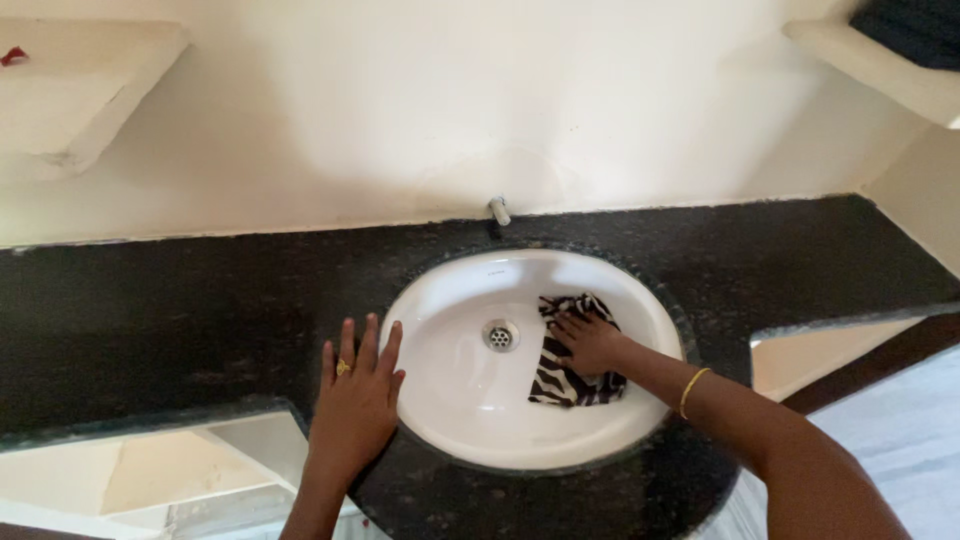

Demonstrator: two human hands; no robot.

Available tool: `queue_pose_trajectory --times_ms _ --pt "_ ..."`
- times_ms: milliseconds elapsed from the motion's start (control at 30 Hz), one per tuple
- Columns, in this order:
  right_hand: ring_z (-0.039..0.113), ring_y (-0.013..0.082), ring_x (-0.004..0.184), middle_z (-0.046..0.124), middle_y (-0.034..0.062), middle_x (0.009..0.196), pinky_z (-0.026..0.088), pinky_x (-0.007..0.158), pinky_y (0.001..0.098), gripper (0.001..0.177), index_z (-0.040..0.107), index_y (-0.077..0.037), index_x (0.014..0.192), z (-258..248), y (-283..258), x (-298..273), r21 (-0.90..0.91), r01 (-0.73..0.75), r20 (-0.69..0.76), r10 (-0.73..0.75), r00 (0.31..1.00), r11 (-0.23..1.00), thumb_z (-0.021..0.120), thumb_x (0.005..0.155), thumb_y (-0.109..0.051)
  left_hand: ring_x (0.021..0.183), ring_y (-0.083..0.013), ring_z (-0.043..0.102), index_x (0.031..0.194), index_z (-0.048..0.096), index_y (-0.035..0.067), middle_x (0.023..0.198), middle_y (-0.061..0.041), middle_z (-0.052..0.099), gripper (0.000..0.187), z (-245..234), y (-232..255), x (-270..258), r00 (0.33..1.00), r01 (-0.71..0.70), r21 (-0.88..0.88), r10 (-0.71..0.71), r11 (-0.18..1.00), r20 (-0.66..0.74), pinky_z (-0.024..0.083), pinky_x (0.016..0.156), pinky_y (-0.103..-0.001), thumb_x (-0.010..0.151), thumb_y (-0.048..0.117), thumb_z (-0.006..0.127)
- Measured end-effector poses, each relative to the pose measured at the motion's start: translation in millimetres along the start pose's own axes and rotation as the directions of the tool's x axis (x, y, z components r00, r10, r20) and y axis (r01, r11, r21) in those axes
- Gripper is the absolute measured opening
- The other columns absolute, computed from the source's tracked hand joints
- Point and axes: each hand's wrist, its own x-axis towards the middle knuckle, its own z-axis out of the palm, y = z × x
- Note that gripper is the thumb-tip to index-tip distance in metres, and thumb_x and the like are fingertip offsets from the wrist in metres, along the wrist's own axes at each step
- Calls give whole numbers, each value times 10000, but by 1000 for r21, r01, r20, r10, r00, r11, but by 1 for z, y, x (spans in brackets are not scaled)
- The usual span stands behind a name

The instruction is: The person wipes the interior of a white ceramic sink and the surrounding black granite countertop using a patterned cloth. The person repeatedly wipes the sink basin, faucet, and countertop surfaces.

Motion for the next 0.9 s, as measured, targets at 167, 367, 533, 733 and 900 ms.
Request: queue_pose_trajectory --times_ms 167,367,533,733,900 --pt "-90 301 1612 -124 57 1742 -46 1287 556 838 -85 -279 1665 30 -2 -56 134 79 183 -103 978 988 128 993 -733 1523 -413 177 1590 284 196 1636 -165 277 612 6 1 -3 999 30 42 -31 999 11 165 1191 -617 1023 377 427" --pt "109 256 1591 121 11 1737 51 1268 565 805 162 -313 1641 18 -53 -127 513 348 -43 -381 923 785 128 937 -701 1523 -426 219 1611 273 184 1639 -174 311 619 10 -2 -4 998 52 10 -52 999 -18 175 1199 -619 1040 384 404" --pt "262 291 1568 185 81 1730 223 1281 561 778 132 -243 1675 -2 -133 -186 421 506 -420 -333 844 752 142 1015 -656 1525 -422 235 1604 314 155 1634 -187 330 593 9 -3 1 998 52 -137 -55 989 -21 161 1210 -617 1066 394 387" --pt "87 363 1582 -20 97 1753 99 1202 652 917 -120 -228 1630 -42 -159 -240 709 676 -681 -52 730 199 150 926 -749 1568 -391 188 1588 343 102 1672 -185 291 601 -26 36 -26 980 136 -263 -169 955 -109 114 1262 -552 1098 449 322" --pt "248 375 1560 205 148 1710 226 1211 582 880 80 -195 1648 -91 -90 -199 662 732 -734 337 589 161 229 962 -725 1558 -391 97 1625 176 70 1678 -228 152 803 -43 146 -57 992 -6 -212 32 977 119 31 1235 -541 1041 621 191"
